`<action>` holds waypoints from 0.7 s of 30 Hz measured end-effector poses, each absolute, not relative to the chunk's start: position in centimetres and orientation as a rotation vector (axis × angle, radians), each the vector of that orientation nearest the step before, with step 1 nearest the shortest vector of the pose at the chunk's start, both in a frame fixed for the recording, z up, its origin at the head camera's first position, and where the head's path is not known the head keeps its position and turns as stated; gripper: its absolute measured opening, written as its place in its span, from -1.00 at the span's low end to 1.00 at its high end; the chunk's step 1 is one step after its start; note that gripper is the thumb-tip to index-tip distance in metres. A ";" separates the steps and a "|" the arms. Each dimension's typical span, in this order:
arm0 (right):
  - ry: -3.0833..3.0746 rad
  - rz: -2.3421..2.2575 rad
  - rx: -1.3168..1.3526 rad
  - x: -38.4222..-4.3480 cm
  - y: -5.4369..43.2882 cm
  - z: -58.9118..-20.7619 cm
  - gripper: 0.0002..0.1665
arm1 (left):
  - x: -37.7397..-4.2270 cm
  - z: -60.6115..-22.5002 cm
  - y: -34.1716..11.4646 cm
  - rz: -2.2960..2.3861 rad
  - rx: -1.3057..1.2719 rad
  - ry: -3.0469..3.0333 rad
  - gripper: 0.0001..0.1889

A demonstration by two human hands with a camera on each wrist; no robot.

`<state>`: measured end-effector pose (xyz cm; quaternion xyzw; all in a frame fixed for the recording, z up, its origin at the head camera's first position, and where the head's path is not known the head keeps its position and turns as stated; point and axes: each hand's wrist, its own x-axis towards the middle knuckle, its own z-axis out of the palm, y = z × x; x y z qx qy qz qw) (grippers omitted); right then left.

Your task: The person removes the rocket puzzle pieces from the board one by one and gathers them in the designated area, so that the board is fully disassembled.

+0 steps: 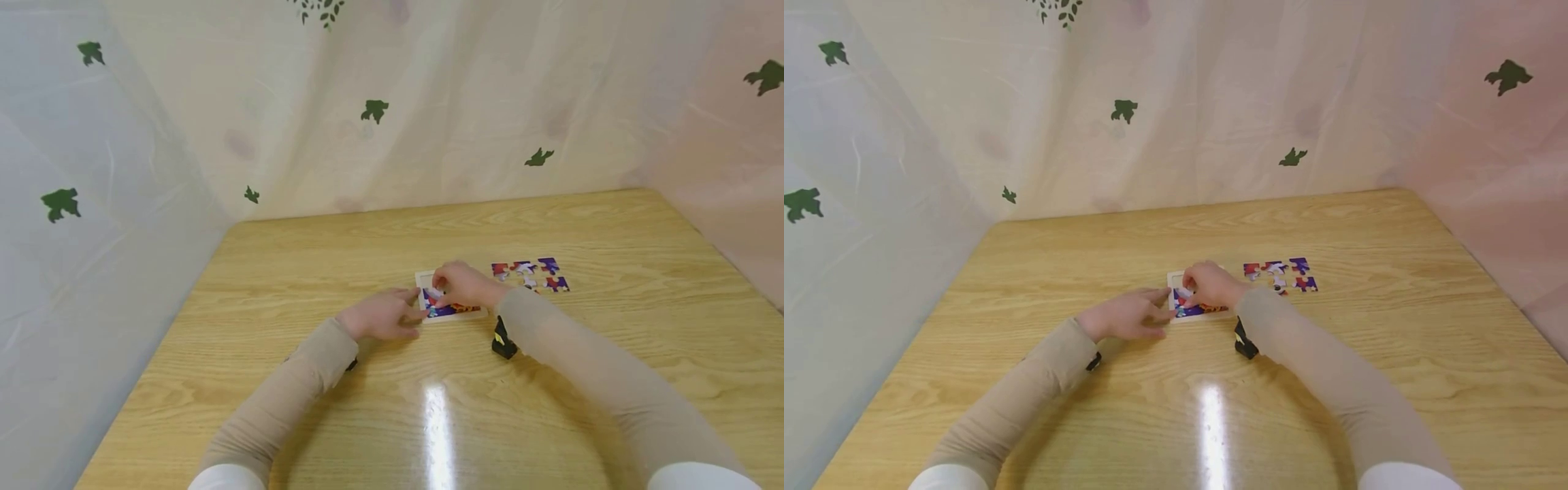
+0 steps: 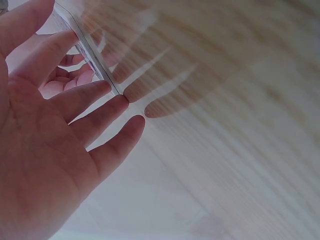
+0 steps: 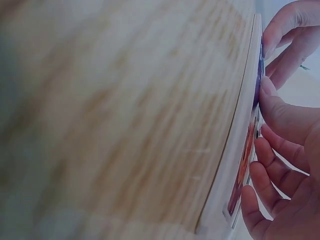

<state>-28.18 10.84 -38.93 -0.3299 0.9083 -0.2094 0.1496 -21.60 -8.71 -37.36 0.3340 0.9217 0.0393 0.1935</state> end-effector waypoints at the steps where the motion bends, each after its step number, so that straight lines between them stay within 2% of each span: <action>1: 2.610 -0.600 -0.950 -28.2 10.8 -38.9 -0.62 | -21.6 -37.3 -8.7 0.107 0.937 2.586 -0.51; 21: 2.624 -0.683 -1.024 -27.7 11.1 -38.6 -0.66 | -21.5 -37.0 -8.7 0.141 0.956 2.580 -0.53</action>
